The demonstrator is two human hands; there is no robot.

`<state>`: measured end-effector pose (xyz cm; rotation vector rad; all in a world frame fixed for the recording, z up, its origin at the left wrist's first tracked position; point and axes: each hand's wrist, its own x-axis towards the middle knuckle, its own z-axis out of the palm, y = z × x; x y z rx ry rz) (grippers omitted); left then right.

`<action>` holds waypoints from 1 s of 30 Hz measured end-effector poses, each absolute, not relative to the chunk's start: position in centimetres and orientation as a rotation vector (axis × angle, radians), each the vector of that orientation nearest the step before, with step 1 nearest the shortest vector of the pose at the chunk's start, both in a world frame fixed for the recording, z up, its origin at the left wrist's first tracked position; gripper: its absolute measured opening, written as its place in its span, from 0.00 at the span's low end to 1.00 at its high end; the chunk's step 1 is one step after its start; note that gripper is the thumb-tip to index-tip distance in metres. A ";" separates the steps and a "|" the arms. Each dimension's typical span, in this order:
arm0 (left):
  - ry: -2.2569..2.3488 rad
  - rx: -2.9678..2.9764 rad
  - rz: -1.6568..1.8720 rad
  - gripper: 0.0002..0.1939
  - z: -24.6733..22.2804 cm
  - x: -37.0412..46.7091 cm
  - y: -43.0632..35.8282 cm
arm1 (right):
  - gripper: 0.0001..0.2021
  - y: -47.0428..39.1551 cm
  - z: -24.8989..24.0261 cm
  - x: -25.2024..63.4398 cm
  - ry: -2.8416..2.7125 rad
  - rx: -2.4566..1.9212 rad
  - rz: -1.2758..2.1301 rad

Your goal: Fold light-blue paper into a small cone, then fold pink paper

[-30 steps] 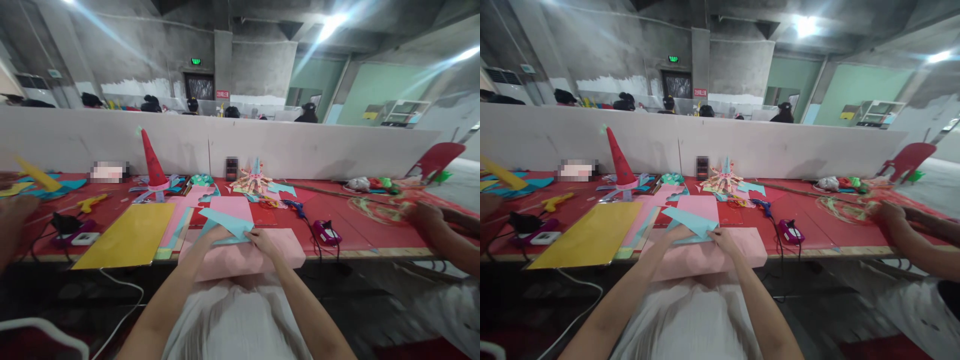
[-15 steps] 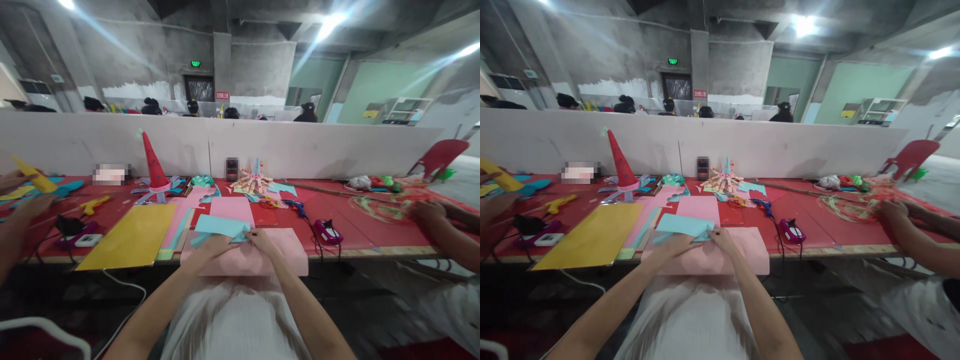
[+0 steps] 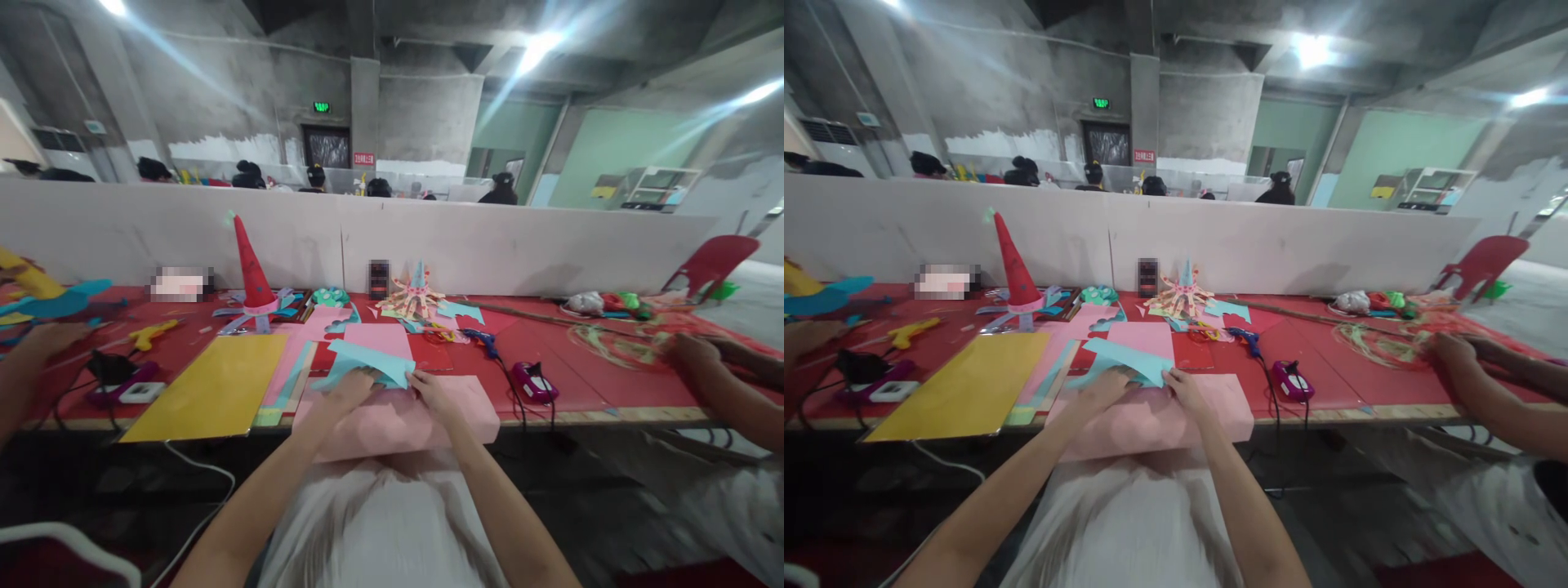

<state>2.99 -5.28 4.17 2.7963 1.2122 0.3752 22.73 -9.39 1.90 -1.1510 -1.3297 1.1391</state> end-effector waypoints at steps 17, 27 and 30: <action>1.148 2.847 0.411 0.16 2.9 3.5 -2.6 | 0.19 -8.1 1.5 23.1 -1.162 -1.168 1.320; 1.175 2.955 0.504 0.16 1.7 3.4 -3.3 | 0.19 -7.9 1.2 22.9 -0.925 -1.069 1.316; 1.164 2.940 0.501 0.17 1.7 3.5 -3.4 | 0.19 -7.7 1.0 22.9 -0.926 -1.059 1.304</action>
